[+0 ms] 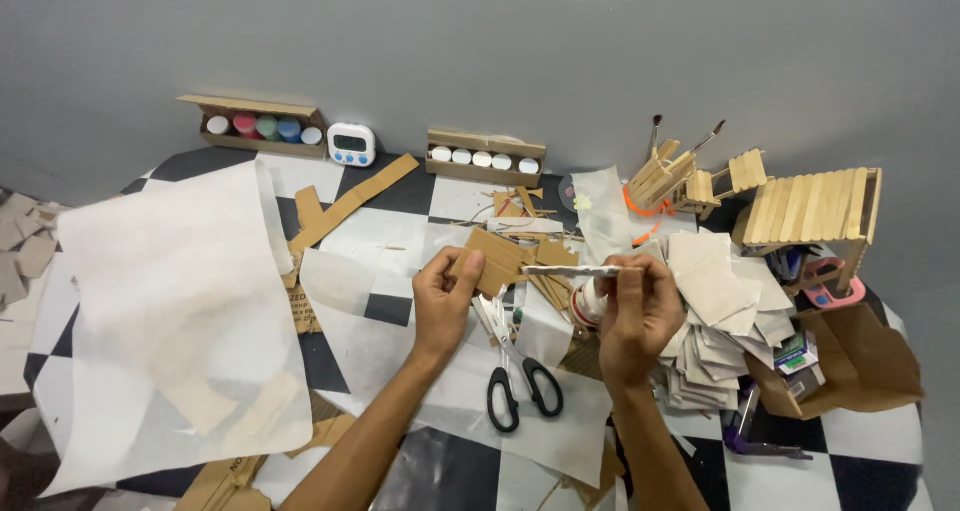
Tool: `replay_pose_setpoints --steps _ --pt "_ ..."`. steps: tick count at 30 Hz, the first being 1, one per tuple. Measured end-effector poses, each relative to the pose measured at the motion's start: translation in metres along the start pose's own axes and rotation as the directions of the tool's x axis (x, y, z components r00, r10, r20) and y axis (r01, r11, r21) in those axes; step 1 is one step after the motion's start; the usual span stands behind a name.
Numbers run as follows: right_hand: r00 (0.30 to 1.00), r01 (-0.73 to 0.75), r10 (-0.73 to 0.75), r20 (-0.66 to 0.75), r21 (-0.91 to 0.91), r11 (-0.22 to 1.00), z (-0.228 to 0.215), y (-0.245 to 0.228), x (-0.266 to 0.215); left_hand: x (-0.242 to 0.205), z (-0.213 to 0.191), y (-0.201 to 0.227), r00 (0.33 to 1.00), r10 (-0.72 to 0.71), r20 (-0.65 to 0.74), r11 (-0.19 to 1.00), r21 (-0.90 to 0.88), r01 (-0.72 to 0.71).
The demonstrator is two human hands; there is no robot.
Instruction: Crafting a miniature model using cardboard, popsicle sticks, and glue.
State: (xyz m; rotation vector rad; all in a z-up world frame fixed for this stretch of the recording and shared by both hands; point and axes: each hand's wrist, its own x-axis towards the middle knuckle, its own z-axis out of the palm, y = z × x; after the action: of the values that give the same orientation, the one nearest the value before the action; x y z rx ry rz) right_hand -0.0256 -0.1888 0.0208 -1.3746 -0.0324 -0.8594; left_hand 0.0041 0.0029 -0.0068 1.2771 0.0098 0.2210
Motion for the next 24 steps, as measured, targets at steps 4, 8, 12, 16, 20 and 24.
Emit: replay_pose_setpoints --steps 4,8,12,16,20,24 --pt "0.998 -0.032 0.030 0.064 0.028 0.999 0.007 -0.026 0.017 0.000 0.012 0.040 0.990 -0.138 -0.001 0.989 -0.060 0.137" --pt "0.996 -0.077 0.078 0.051 -0.009 0.997 0.001 -0.021 0.029 0.009 0.026 0.059 0.942 -0.330 0.057 0.888 -0.318 0.331" --pt "0.985 -0.172 0.173 -0.008 0.089 0.981 0.021 -0.028 0.037 0.017 0.034 0.051 0.970 -0.239 0.052 0.936 -0.253 0.244" --pt "0.986 -0.142 0.153 -0.059 0.161 0.977 0.025 -0.002 0.035 0.018 0.041 0.021 0.997 -0.071 -0.030 0.993 -0.098 0.068" --pt "0.987 -0.116 0.127 -0.099 0.111 0.987 0.022 0.005 0.026 0.015 0.042 0.001 0.997 -0.016 -0.070 0.997 -0.073 0.010" --pt "0.989 -0.094 0.095 -0.111 0.018 0.995 0.017 -0.002 0.017 0.020 0.032 -0.031 0.995 0.000 -0.098 0.997 -0.077 -0.007"
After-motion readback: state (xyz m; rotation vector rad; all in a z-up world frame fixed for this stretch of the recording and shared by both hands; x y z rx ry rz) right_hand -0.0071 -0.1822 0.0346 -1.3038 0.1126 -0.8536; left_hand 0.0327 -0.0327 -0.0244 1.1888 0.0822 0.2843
